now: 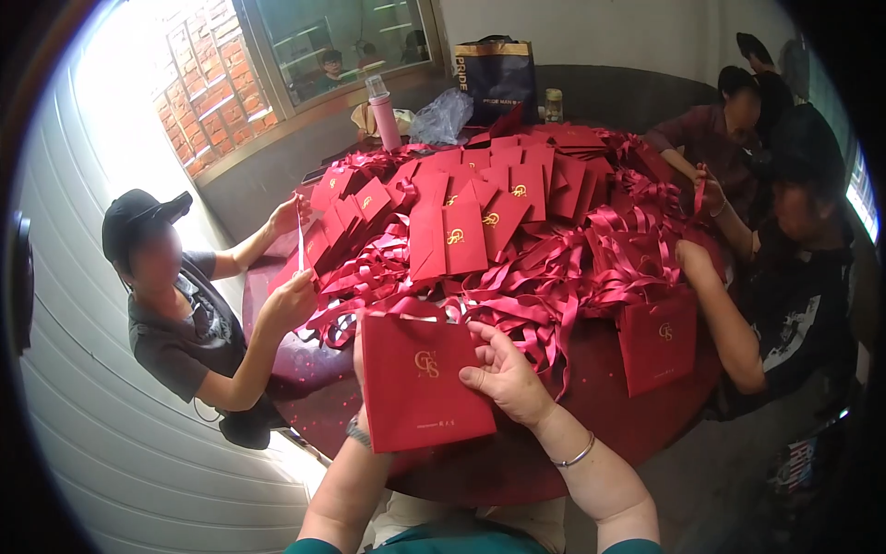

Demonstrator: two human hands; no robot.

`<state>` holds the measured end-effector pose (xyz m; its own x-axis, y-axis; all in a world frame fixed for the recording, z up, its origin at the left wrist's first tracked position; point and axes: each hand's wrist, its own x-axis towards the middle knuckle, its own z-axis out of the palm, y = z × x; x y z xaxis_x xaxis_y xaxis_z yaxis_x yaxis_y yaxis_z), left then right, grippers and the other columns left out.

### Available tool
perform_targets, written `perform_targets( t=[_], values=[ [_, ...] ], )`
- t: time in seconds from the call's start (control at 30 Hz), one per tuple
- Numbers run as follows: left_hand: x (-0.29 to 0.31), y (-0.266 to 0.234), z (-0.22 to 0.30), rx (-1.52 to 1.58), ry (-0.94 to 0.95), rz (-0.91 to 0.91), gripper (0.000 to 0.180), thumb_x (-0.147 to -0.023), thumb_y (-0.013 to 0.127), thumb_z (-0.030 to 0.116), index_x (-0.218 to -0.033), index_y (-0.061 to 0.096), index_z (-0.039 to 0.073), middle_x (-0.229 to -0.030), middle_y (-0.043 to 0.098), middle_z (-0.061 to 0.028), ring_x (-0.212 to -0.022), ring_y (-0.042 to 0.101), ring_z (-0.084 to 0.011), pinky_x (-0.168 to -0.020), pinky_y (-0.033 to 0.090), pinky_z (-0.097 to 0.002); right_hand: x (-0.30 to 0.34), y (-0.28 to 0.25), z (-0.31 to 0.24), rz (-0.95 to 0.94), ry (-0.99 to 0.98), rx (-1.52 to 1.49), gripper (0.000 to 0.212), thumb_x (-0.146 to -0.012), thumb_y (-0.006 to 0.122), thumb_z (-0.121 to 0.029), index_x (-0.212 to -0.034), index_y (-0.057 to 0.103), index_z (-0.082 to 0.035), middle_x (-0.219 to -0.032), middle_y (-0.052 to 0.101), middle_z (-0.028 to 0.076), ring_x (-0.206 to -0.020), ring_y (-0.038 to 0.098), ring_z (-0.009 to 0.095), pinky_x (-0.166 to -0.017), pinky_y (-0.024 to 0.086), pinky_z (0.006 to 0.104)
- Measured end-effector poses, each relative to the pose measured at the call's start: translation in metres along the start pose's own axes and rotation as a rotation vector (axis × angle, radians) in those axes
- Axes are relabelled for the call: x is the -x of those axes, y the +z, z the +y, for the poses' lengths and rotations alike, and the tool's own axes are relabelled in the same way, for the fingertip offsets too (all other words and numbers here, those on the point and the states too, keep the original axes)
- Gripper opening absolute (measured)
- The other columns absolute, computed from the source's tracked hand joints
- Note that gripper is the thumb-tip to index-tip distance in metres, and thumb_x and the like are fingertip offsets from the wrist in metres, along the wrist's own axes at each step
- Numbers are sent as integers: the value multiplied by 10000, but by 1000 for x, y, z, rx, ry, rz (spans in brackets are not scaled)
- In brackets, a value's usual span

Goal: The person threads a ribbon through the holes of a red envelope, ties it into a bow, and places it on a stack, repeating the process with multiple envelopes.

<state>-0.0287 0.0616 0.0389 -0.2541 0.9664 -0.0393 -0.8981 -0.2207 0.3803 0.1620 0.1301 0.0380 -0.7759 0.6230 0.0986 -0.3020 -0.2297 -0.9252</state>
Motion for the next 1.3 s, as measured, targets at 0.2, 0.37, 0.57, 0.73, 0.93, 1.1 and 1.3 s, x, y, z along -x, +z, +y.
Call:
perform_targets(
  t=[0.2, 0.37, 0.57, 0.73, 0.93, 1.1, 1.3],
  values=[
    [34, -10, 38, -860, 833, 392, 88, -953, 565, 47, -1038, 584, 42, -974, 598, -36, -861, 567, -121, -796, 478, -274, 6, -3, -13, 90, -68, 397, 666, -890, 640, -8, -1468, 310, -9, -1031, 564, 55, -913, 568, 97, -825, 490, 248],
    [42, 17, -8, -2061, 840, -185, 321, -817, 680, 81, -1121, 623, -6, -1057, 636, -190, -980, 608, -353, -870, 483, -423, 8, 11, 9, 160, -281, 927, 661, -842, 691, -98, -1425, 391, -11, -986, 624, 176, -908, 639, 251, -841, 507, 358],
    [24, 11, -18, -2106, 726, -184, 327, -782, 698, 99, -1079, 612, -8, -996, 623, -185, -924, 596, -375, -817, 477, -453, 16, 7, 5, 188, -208, 903, 695, -845, 678, -110, -1449, 347, -20, -1196, 611, 251, -1033, 643, 373, -885, 514, 420],
    [22, 9, 0, -1880, 396, 1, 261, -769, 712, 88, -1004, 642, -1, -925, 658, -163, -873, 644, -311, -787, 510, -397, 8, 7, 13, 52, -213, 1032, 736, -857, 671, -162, -1464, 290, 5, -1239, 589, 260, -1026, 648, 396, -851, 532, 451],
    [22, 6, -5, -1851, 146, 17, 262, -755, 737, 56, -981, 632, -26, -810, 675, -131, -760, 673, -246, -709, 533, -335, 9, -22, -54, 495, -87, 871, 157, -918, 615, -93, -1038, 663, -3, -833, 690, 102, -722, 655, 144, -656, 530, 291],
    [27, -10, -7, -1743, 169, -19, 212, -757, 742, 50, -927, 639, -22, -823, 669, -105, -753, 655, -193, -709, 523, -319, 14, -51, -53, 92, -245, 1184, 107, -815, 657, -78, -887, 701, -13, -866, 677, 134, -774, 667, 235, -715, 522, 331],
    [34, -15, -15, -1853, 308, -43, 207, -752, 737, 79, -916, 637, 1, -842, 682, -134, -788, 675, -267, -746, 527, -352, 8, -34, 1, 194, -172, 1626, 186, -807, 688, -221, -887, 675, -54, -954, 665, 102, -930, 631, 294, -839, 510, 394]
  ],
)
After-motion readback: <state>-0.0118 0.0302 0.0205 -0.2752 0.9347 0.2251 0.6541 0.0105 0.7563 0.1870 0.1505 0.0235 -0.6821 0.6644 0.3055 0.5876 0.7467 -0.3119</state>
